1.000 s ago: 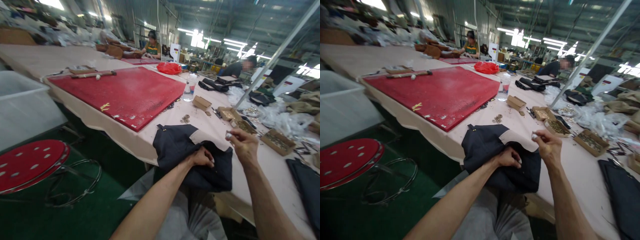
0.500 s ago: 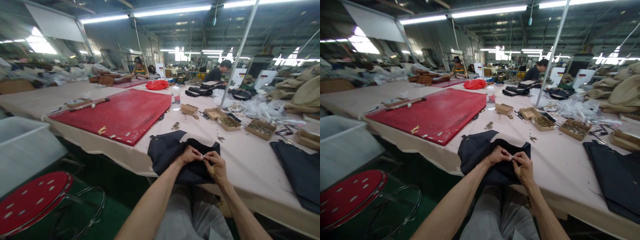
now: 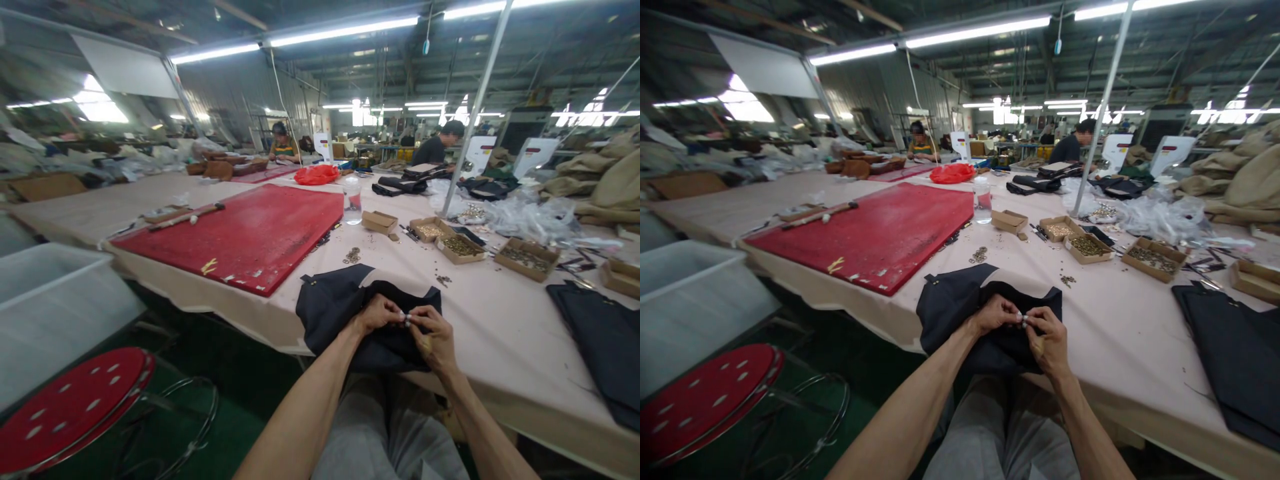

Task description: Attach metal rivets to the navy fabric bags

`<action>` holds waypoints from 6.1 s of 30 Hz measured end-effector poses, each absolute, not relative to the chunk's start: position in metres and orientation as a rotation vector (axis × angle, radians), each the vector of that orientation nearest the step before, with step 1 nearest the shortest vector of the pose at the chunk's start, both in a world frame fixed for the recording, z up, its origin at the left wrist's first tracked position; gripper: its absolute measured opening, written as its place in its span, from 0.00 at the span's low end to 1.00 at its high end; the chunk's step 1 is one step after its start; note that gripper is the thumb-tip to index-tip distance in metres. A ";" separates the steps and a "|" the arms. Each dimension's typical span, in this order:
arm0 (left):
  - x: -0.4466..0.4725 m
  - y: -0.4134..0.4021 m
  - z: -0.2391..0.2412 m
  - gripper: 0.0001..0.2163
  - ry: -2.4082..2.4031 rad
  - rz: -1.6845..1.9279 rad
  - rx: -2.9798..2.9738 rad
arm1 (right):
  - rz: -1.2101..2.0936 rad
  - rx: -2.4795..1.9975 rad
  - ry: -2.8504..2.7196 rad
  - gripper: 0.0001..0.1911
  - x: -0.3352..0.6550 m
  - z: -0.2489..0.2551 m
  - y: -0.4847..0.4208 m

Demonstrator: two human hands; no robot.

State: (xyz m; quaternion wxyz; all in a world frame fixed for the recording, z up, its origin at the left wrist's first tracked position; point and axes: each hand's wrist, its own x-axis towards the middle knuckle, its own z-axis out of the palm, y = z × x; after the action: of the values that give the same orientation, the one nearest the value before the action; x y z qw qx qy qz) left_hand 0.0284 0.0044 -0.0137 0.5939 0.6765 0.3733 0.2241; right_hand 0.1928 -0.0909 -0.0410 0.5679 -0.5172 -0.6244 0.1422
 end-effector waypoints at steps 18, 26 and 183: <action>0.026 0.006 -0.024 0.17 0.793 0.517 1.485 | 0.903 -1.299 -1.183 0.18 0.212 -0.053 -0.078; 0.029 0.005 -0.026 0.14 0.822 0.561 1.564 | 0.961 -1.283 -1.130 0.18 0.212 -0.056 -0.077; 0.038 -0.026 -0.021 0.05 1.007 0.518 1.687 | 1.060 -1.116 -1.731 0.14 0.234 -0.028 -0.110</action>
State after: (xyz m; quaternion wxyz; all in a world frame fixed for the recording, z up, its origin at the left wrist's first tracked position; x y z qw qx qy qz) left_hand 0.0382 -0.0258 -0.0206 0.5270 0.7056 0.4213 0.2167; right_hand 0.2336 -0.1105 -0.0279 0.4010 -0.4412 -0.6847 0.4193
